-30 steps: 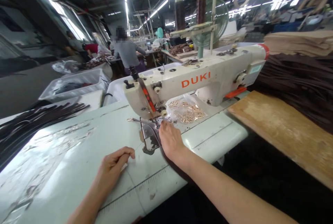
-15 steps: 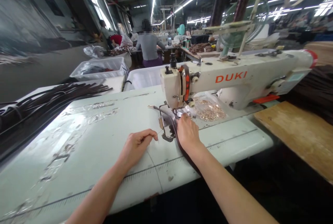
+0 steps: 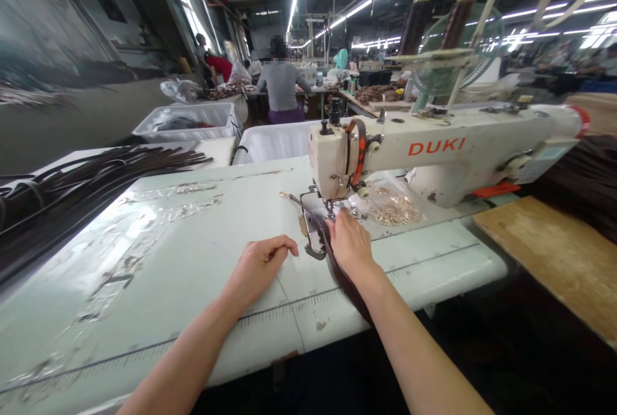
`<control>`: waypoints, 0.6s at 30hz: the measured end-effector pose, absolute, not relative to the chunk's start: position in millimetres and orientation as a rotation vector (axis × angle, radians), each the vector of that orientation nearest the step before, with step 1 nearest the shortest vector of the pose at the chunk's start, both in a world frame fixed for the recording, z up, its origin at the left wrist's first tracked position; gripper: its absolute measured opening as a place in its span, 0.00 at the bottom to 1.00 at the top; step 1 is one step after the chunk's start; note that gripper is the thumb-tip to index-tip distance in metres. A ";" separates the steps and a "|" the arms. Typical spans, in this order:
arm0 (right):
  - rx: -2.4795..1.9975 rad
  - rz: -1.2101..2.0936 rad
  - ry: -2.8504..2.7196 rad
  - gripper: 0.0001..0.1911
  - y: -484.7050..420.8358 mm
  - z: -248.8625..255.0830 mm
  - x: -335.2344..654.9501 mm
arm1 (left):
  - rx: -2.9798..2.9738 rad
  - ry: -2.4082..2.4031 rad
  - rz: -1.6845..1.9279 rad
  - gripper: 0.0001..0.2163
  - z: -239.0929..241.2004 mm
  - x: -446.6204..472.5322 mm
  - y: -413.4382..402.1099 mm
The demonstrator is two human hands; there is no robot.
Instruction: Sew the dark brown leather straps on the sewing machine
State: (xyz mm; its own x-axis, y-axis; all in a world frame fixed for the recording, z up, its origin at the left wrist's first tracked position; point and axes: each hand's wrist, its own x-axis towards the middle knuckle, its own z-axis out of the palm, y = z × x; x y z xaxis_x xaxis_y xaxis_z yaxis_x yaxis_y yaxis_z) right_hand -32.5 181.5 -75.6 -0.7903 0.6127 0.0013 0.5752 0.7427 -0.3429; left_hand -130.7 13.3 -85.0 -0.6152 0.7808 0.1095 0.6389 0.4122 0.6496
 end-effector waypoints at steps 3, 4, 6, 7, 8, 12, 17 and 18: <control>-0.741 0.636 -2.855 0.11 195.6 -76.1 -27.1 | 1.237 2.554 0.967 0.12 -85.0 -131.8 13.7; -0.640 0.695 -2.877 0.09 200.8 -74.9 -24.2 | 1.240 2.586 0.963 0.11 -85.6 -132.6 13.9; -0.424 0.827 -2.932 0.07 211.0 -69.8 -14.7 | 1.257 2.641 0.967 0.10 -87.6 -134.8 14.4; -0.326 0.892 -2.960 0.07 215.9 -66.1 -7.9 | 1.263 2.666 0.972 0.11 -89.1 -136.0 14.7; -0.251 0.944 -2.982 0.08 220.4 -61.9 0.2 | 1.264 2.689 0.974 0.12 -90.8 -137.0 15.0; -0.145 1.019 -3.036 0.09 234.9 -45.7 38.8 | 1.257 2.757 0.944 0.14 -97.7 -137.9 16.6; -0.263 0.874 -3.027 0.10 234.3 -43.2 71.7 | 1.553 2.739 0.792 0.17 -101.4 -131.4 15.7; -0.240 0.816 -2.995 0.10 231.1 -44.5 74.9 | 1.662 2.741 0.722 0.18 -100.7 -129.6 16.2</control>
